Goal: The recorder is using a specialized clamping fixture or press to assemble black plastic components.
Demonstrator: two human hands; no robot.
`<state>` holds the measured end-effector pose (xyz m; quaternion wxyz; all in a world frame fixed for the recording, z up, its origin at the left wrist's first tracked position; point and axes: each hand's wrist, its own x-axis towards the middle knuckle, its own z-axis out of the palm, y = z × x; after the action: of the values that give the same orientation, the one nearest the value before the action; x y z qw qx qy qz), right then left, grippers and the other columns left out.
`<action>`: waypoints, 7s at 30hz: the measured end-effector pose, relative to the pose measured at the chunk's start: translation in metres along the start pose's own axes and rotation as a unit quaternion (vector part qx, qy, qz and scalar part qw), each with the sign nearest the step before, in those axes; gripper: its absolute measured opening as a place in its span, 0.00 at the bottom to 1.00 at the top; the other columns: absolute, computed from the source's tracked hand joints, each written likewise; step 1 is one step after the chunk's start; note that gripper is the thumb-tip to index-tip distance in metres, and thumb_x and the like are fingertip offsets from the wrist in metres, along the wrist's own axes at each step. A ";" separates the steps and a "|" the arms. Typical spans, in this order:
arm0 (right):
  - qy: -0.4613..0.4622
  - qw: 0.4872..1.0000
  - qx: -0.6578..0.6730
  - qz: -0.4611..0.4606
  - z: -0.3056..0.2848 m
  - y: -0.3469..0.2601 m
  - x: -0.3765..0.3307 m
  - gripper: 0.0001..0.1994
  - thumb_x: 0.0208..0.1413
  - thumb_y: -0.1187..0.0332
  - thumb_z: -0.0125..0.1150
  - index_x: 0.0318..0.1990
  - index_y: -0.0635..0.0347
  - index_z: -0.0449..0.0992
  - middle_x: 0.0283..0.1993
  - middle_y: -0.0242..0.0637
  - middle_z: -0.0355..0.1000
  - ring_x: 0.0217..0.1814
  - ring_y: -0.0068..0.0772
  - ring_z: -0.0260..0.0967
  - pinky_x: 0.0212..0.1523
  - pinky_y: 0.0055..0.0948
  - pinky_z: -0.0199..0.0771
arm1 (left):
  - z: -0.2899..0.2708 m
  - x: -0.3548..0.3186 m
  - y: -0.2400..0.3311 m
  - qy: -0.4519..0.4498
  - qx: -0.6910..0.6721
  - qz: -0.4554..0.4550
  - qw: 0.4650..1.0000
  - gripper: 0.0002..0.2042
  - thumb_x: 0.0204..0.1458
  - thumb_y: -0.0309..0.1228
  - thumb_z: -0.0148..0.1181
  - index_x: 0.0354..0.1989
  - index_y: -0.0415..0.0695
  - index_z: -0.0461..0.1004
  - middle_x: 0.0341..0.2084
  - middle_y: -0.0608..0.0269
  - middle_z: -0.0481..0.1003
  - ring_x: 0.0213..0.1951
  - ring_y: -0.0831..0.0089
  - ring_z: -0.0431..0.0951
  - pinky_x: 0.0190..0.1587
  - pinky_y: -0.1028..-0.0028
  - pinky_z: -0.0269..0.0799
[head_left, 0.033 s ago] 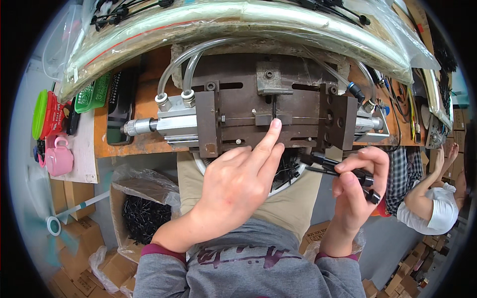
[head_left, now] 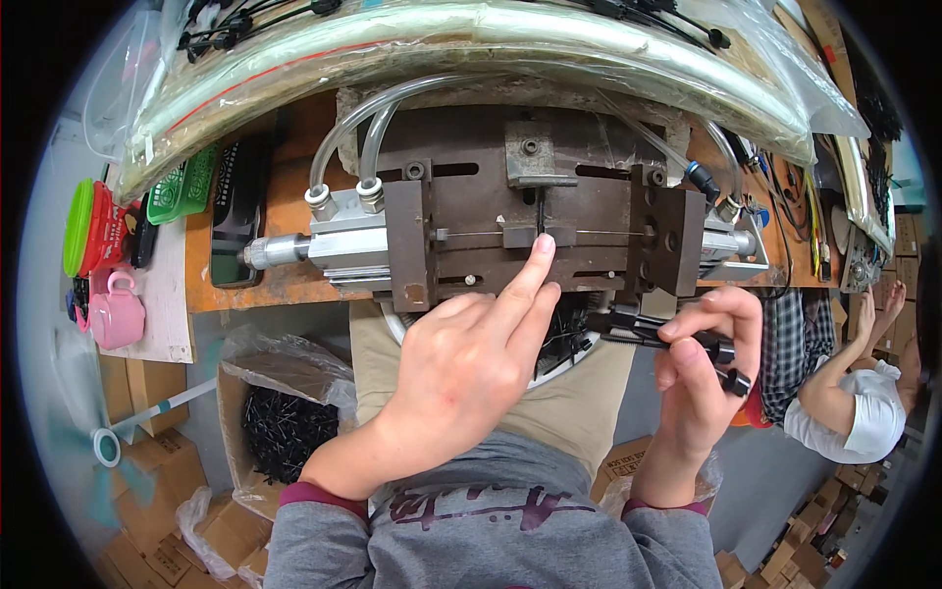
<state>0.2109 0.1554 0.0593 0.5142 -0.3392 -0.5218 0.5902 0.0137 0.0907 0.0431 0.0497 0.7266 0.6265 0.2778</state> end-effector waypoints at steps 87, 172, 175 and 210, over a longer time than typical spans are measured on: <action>0.041 0.996 -0.051 -0.064 0.001 0.008 -0.005 0.09 0.56 0.79 0.62 0.42 0.67 0.70 0.46 0.54 0.74 0.27 0.23 0.68 0.29 0.20 0.71 | 0.015 0.001 0.000 0.090 0.086 0.056 0.991 0.14 0.36 0.26 0.73 0.35 0.38 0.81 0.49 0.51 0.79 0.22 0.76 0.76 0.25 0.78 0.68; -0.112 0.753 -0.500 -0.414 0.074 -0.046 0.150 0.14 0.47 0.72 0.71 0.43 0.60 0.82 0.40 0.30 0.80 0.26 0.17 0.70 0.23 0.20 0.65 | -0.072 0.016 -0.004 0.088 -0.128 0.028 0.987 0.17 0.38 0.17 0.71 0.41 0.40 0.81 0.46 0.52 0.76 0.44 0.60 0.78 0.47 0.67 0.77; -0.096 0.723 -0.531 -0.431 0.093 -0.064 0.182 0.13 0.52 0.67 0.68 0.41 0.66 0.81 0.35 0.41 0.79 0.30 0.29 0.74 0.32 0.26 0.73 | -0.053 0.010 -0.005 0.059 -0.107 0.095 0.988 0.17 0.39 0.18 0.70 0.42 0.34 0.79 0.55 0.43 0.72 0.50 0.52 0.78 0.49 0.64 0.77; -0.190 0.875 -0.390 -0.213 0.044 -0.065 0.228 0.10 0.57 0.69 0.64 0.42 0.64 0.82 0.34 0.35 0.79 0.33 0.20 0.76 0.39 0.22 0.78 | -0.003 0.006 -0.002 0.004 0.026 0.051 0.998 0.11 0.45 0.26 0.68 0.36 0.40 0.76 0.58 0.47 0.72 0.24 0.66 0.79 0.31 0.72 0.76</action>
<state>0.1314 0.3578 0.1624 0.3449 -0.2740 -0.8569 0.2679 0.0111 0.0955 0.0465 0.0142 0.7572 0.5959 0.2671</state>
